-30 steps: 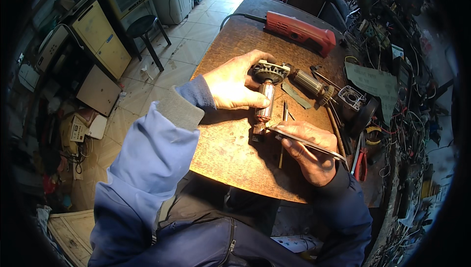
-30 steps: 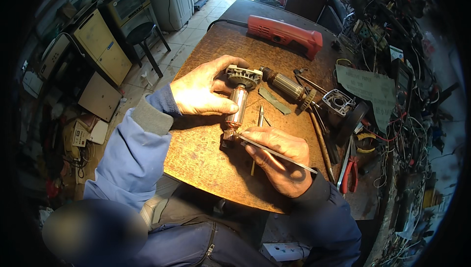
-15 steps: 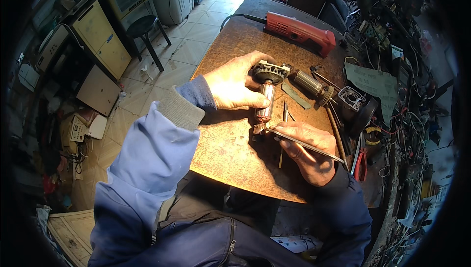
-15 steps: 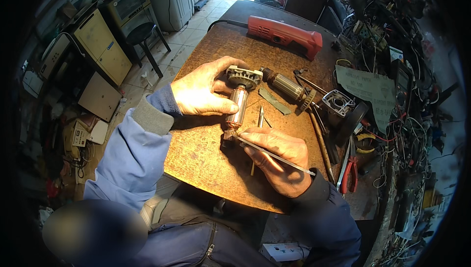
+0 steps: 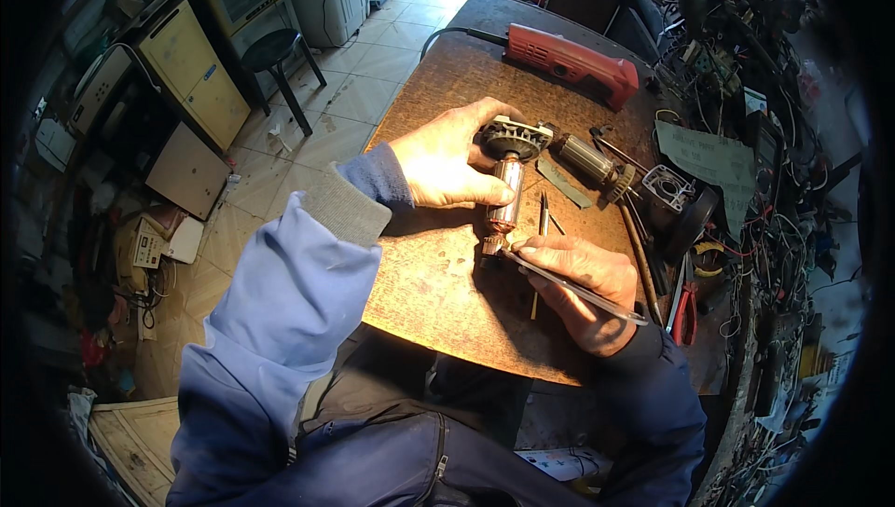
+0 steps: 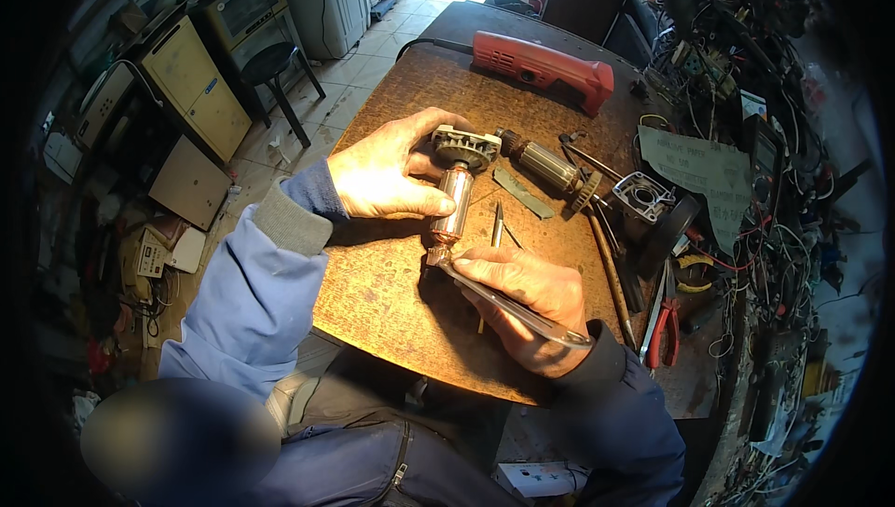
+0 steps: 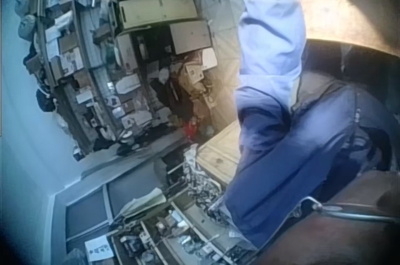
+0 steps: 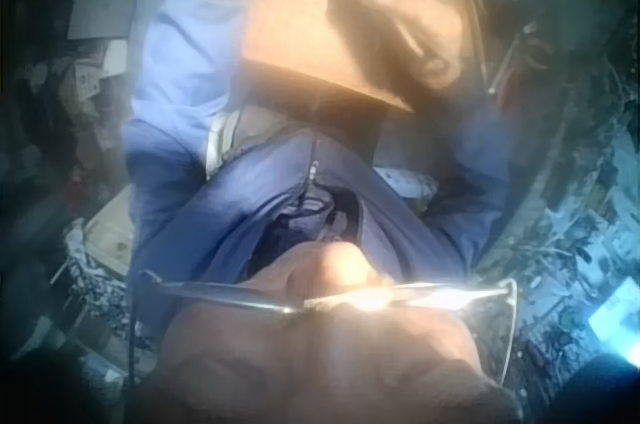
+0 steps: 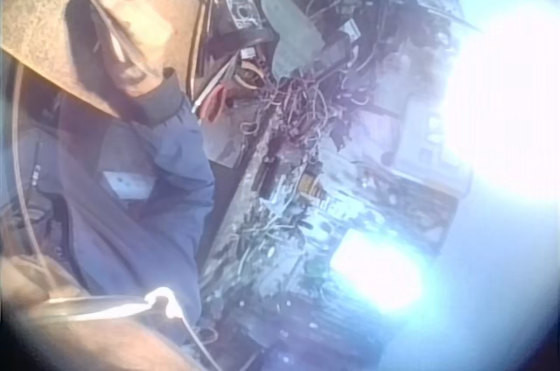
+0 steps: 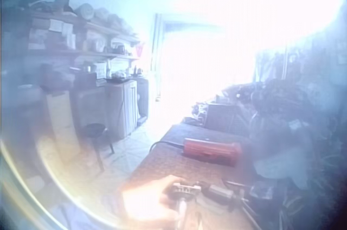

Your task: The person uses a pencil to mark a cylindrical motor component, then retrieves pliers from a drawer and uses them to adjust a small part on the motor. The work occurs at a cluttered workbench with various tools and electronic parts visible.

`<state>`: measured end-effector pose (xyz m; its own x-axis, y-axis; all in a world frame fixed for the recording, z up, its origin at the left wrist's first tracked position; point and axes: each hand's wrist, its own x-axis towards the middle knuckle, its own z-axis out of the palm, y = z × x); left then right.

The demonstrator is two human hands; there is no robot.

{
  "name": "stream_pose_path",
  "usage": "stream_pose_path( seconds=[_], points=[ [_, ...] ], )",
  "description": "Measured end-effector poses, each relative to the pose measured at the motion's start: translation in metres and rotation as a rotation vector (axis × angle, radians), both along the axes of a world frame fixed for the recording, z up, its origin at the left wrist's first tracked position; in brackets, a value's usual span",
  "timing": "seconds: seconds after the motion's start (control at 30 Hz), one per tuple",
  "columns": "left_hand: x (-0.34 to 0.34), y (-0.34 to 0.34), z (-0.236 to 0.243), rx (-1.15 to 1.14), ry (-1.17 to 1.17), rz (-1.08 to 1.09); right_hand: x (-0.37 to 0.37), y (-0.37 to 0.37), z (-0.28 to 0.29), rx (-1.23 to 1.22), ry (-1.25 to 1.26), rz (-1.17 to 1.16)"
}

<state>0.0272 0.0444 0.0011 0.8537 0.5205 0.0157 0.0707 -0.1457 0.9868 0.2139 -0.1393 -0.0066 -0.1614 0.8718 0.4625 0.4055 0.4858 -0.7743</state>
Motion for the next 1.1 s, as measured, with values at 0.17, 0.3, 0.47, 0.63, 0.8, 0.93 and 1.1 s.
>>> stream_pose_path(
  seconds=[0.17,0.3,0.47,0.63,0.8,0.93,1.1],
  points=[
    [0.000,0.002,-0.002,0.037,-0.009,0.002,-0.002,-0.002,-0.002,-0.004,0.007,-0.009],
    [0.000,0.001,-0.003,0.017,-0.006,0.008,-0.002,-0.003,0.001,-0.022,-0.006,-0.004],
    [0.000,0.001,-0.003,-0.008,-0.018,0.003,0.000,-0.003,0.004,-0.019,-0.031,0.020],
    [0.000,0.001,-0.003,0.001,-0.005,0.013,0.004,-0.004,0.006,-0.022,-0.065,0.059],
    [-0.002,-0.001,0.001,-0.028,-0.003,-0.009,0.005,-0.001,0.001,-0.062,0.085,0.011],
    [-0.002,-0.001,0.000,-0.036,-0.009,-0.017,0.007,0.000,0.000,-0.061,0.070,-0.013],
    [-0.003,-0.001,0.002,-0.062,0.006,-0.023,0.005,-0.001,0.005,-0.104,0.055,-0.003]
  ],
)
